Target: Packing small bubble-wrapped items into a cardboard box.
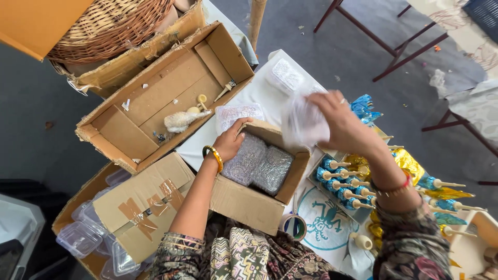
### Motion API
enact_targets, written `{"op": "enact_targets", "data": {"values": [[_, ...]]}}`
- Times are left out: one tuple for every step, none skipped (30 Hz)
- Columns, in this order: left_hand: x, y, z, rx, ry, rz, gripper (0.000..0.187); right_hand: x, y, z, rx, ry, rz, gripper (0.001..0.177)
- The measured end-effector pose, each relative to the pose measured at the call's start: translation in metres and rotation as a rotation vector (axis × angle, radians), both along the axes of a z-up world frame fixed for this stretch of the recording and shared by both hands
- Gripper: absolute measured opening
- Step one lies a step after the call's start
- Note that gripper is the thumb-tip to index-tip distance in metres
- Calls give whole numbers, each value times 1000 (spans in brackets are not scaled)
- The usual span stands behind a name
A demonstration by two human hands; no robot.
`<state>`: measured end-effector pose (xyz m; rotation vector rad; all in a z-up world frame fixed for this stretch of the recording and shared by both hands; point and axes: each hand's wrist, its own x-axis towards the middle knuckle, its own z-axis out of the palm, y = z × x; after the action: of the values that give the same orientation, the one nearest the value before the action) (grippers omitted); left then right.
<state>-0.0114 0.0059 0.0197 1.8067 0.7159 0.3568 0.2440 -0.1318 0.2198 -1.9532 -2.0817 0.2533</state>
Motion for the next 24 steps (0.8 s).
{"op": "enact_targets", "data": {"values": [[1, 0, 2, -5, 14, -2, 48, -13, -7, 6, -71, 60, 124, 103], [1, 0, 3, -13, 31, -4, 49, -26, -15, 11, -144, 122, 248, 97], [0, -1, 6, -16, 25, -5, 49, -39, -17, 0, -148, 117, 247, 97], [0, -1, 8, -36, 76, -7, 49, -52, -20, -12, -284, 5, 305, 97], [0, -1, 11, -56, 127, -10, 49, -64, -23, -23, -421, -108, 360, 100], [0, -1, 9, -58, 122, -12, 49, -66, -25, -51, -424, -112, 358, 100], [1, -1, 7, -40, 116, -19, 48, -68, -28, -78, -358, -178, 431, 93], [0, 0, 5, -21, 109, -24, 47, -70, -29, -106, -290, -244, 505, 86], [1, 0, 6, -20, 105, -25, 47, -70, -27, -114, -290, -249, 504, 86], [0, -2, 6, -19, 102, -17, 47, -70, -27, -122, -228, -273, 562, 77], [0, -3, 6, -18, 98, -9, 47, -69, -27, -130, -166, -296, 620, 69], [0, -3, 6, -20, 95, -7, 47, -68, -23, -126, -168, -299, 621, 69], [0, -3, 6, -19, 91, -6, 47, -66, -19, -122, -216, -258, 658, 70], [-1, -4, 5, -20, 90, -7, 47, -64, -16, -119, -265, -214, 694, 72], [-1, -4, 4, -23, 89, -7, 47, -65, -15, -119, -269, -214, 694, 72], [0, -3, 2, -13, 80, -8, 47, -65, -12, -118, -333, -167, 700, 76], [1, -2, 1, -2, 70, -10, 48, -65, -9, -118, -398, -119, 705, 81], [1, -4, 3, -6, 72, -11, 48, -67, -11, -125, -401, -116, 704, 81], [0, -6, 6, 9, 74, -3, 48, -69, -13, -132, -417, -157, 682, 79], [2, -5, 9, 32, 74, 6, 47, -70, -12, -139, -427, -202, 659, 77], [2, -11, 19, 35, 73, 5, 47, -72, -12, -138, -424, -203, 658, 77], [4, -18, 28, 632, 103, 194, 51, -74, -12, -136, -393, -259, 641, 73], [5, -25, 37, 1227, 129, 384, 55, -76, -12, -135, -362, -315, 625, 69], [6, -34, 28, 1224, 133, 385, 55, -73, -13, -139, -364, -313, 628, 69]]}}
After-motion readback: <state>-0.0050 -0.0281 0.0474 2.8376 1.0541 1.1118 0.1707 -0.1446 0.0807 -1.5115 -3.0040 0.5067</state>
